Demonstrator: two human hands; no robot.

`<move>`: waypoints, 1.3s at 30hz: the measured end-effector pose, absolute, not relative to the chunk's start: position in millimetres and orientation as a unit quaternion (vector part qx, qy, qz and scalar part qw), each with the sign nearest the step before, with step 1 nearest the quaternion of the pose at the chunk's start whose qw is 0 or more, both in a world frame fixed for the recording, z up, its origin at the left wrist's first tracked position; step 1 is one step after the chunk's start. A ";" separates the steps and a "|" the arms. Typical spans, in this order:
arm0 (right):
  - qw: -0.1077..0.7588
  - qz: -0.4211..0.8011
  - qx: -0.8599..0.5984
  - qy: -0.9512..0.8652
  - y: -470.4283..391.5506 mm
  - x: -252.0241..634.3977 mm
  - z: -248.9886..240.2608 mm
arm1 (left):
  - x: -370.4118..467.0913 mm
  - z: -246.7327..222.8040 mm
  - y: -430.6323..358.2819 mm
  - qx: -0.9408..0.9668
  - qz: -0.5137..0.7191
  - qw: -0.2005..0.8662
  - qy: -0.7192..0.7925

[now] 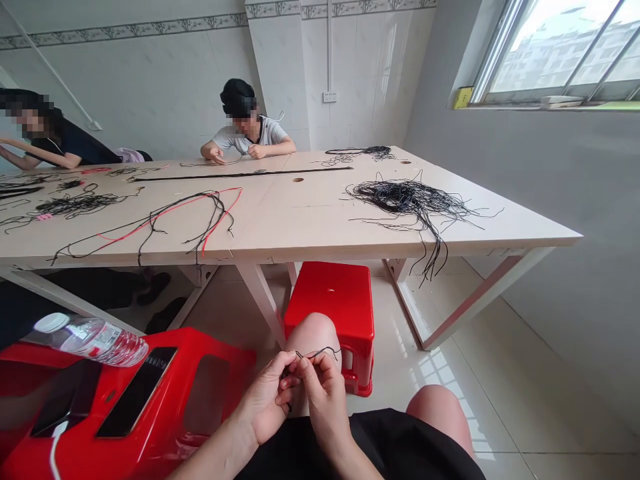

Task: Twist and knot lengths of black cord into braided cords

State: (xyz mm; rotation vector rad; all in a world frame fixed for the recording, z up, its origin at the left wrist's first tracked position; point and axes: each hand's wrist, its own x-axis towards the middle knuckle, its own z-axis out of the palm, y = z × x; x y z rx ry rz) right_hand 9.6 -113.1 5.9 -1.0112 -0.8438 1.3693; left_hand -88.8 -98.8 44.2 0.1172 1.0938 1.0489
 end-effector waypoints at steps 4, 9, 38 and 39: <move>0.580 0.572 -0.427 -0.393 -113.6 10.9 11.5 | -89.7 43.9 -97.3 0.037 0.472 0.731 0.491; 0.590 0.564 -0.422 -0.395 -113.5 9.7 15.5 | -89.1 43.9 -99.8 0.041 0.474 0.728 0.493; 0.628 0.548 -0.438 -0.337 -114.3 6.7 5.7 | -90.6 36.9 -104.1 0.024 0.448 0.757 0.475; 0.630 0.549 -0.439 -0.331 -114.7 6.6 8.0 | -90.5 36.7 -104.2 0.017 0.448 0.760 0.472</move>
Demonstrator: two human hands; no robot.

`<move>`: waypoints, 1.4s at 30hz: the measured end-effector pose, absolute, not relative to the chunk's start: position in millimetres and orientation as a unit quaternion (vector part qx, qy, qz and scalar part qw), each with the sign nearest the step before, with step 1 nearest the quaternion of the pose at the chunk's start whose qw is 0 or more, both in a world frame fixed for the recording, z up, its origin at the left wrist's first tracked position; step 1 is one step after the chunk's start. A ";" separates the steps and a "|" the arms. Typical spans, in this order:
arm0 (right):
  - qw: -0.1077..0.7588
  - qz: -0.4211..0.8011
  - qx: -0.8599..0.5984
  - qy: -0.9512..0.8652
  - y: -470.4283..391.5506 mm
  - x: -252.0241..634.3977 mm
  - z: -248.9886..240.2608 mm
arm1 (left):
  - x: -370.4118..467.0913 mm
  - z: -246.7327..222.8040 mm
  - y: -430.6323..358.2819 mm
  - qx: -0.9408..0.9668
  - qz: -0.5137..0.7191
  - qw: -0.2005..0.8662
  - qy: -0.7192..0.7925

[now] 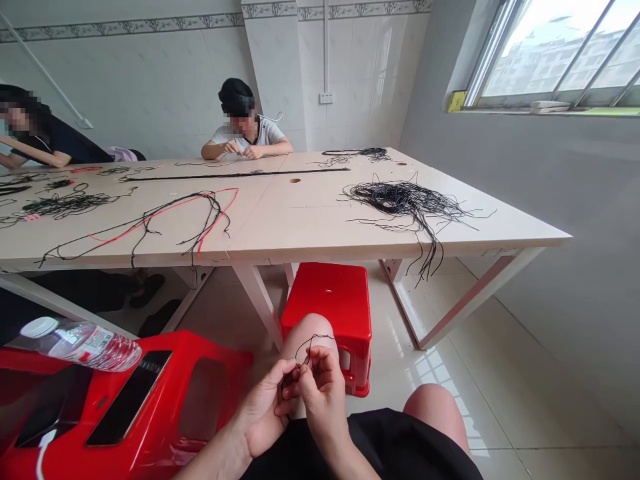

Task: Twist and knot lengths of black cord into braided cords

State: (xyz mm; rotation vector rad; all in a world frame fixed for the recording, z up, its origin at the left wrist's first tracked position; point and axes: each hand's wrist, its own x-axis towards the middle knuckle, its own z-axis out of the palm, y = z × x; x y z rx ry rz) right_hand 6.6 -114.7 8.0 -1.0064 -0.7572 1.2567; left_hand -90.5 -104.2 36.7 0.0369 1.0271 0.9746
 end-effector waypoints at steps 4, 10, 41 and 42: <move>0.633 0.556 -0.445 -0.305 -114.2 7.0 17.1 | -90.3 36.3 -104.7 -0.005 0.446 0.775 0.448; 0.650 0.580 -0.439 -0.220 -113.1 4.2 23.1 | -88.9 36.2 -105.4 -0.021 0.469 0.791 0.393; 0.577 0.495 -0.465 -0.455 -123.6 31.8 58.8 | -74.9 79.6 -100.2 0.122 0.460 0.762 0.440; 0.580 0.494 -0.466 -0.451 -124.0 30.6 59.5 | -73.9 80.5 -100.1 0.111 0.458 0.765 0.440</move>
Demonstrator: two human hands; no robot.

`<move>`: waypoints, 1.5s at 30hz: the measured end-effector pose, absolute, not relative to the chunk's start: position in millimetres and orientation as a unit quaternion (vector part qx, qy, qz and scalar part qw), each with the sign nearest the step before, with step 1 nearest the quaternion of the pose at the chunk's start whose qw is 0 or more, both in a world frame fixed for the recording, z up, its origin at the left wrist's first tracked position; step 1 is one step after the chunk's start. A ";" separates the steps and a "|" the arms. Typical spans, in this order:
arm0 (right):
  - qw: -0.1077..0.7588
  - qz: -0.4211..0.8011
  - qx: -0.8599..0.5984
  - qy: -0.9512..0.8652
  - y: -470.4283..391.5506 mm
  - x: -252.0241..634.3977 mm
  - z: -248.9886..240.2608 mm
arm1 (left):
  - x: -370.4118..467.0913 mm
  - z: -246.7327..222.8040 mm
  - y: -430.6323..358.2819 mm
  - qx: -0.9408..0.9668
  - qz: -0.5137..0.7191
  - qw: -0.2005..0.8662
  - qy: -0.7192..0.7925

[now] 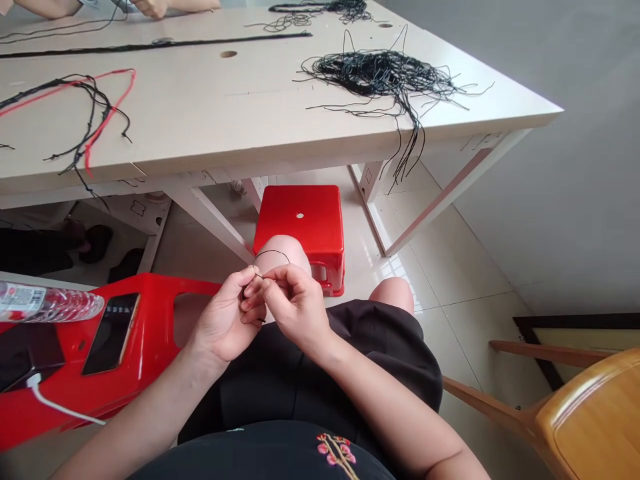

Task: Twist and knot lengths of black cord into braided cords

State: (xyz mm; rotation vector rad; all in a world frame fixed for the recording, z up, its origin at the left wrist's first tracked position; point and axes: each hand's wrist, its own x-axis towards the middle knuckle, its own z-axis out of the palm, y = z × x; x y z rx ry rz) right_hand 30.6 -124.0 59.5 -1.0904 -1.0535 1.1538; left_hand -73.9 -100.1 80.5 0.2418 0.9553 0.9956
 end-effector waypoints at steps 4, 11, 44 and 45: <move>0.587 0.487 -0.463 -0.450 -125.0 27.8 57.8 | -71.1 80.2 -99.6 0.073 0.454 0.770 0.442; 0.574 0.386 -0.470 -0.548 -123.6 32.2 44.8 | -73.3 70.3 -102.5 0.180 0.491 0.717 0.462; 0.487 0.708 -0.449 -0.243 -130.4 13.5 28.5 | -82.0 49.9 -115.1 0.355 0.528 0.591 0.496; 0.494 0.705 -0.447 -0.244 -127.9 13.9 28.7 | -82.2 51.1 -113.0 0.340 0.515 0.610 0.496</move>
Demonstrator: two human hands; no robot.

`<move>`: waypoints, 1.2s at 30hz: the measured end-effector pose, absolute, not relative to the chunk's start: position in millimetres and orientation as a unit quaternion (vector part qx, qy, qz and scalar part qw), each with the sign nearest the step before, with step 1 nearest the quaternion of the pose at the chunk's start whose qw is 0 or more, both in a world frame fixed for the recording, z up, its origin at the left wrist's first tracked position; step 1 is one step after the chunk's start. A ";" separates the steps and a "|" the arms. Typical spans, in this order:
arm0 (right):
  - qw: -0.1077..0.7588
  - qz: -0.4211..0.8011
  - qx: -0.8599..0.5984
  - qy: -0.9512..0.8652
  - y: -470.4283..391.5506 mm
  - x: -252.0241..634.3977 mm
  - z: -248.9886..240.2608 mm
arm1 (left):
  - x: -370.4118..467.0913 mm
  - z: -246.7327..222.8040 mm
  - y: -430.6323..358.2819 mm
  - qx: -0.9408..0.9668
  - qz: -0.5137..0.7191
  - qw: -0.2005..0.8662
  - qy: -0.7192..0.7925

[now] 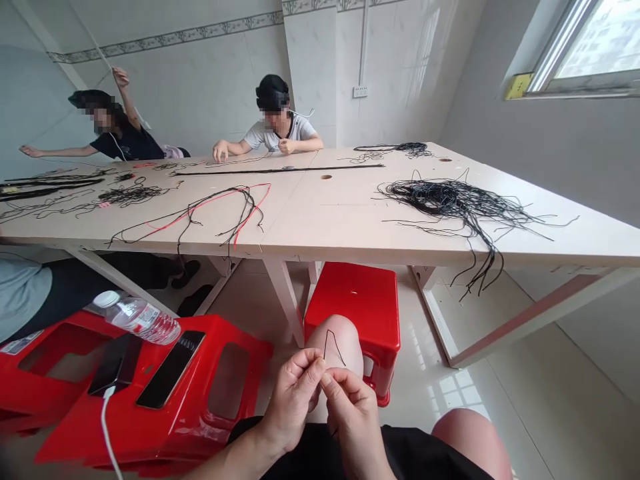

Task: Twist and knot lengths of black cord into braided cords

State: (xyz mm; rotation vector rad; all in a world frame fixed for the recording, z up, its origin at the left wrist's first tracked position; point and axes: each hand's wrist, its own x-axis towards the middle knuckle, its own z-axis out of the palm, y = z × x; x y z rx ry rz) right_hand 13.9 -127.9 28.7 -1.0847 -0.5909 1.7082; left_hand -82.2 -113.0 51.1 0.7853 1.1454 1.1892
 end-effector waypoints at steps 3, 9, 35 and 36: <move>0.526 0.692 -0.443 -0.220 -117.8 19.3 36.9 | -84.7 61.4 -107.8 0.320 0.473 0.665 0.482; 0.602 0.669 -0.400 -0.175 -97.6 38.9 61.5 | -95.9 86.3 -100.7 0.324 0.382 0.709 0.496; 0.585 0.548 -0.438 -0.407 -109.7 16.0 47.4 | -89.6 65.5 -92.4 0.525 0.558 0.462 0.447; 0.586 0.542 -0.436 -0.415 -110.9 14.8 46.5 | -90.9 65.7 -92.8 0.519 0.565 0.461 0.446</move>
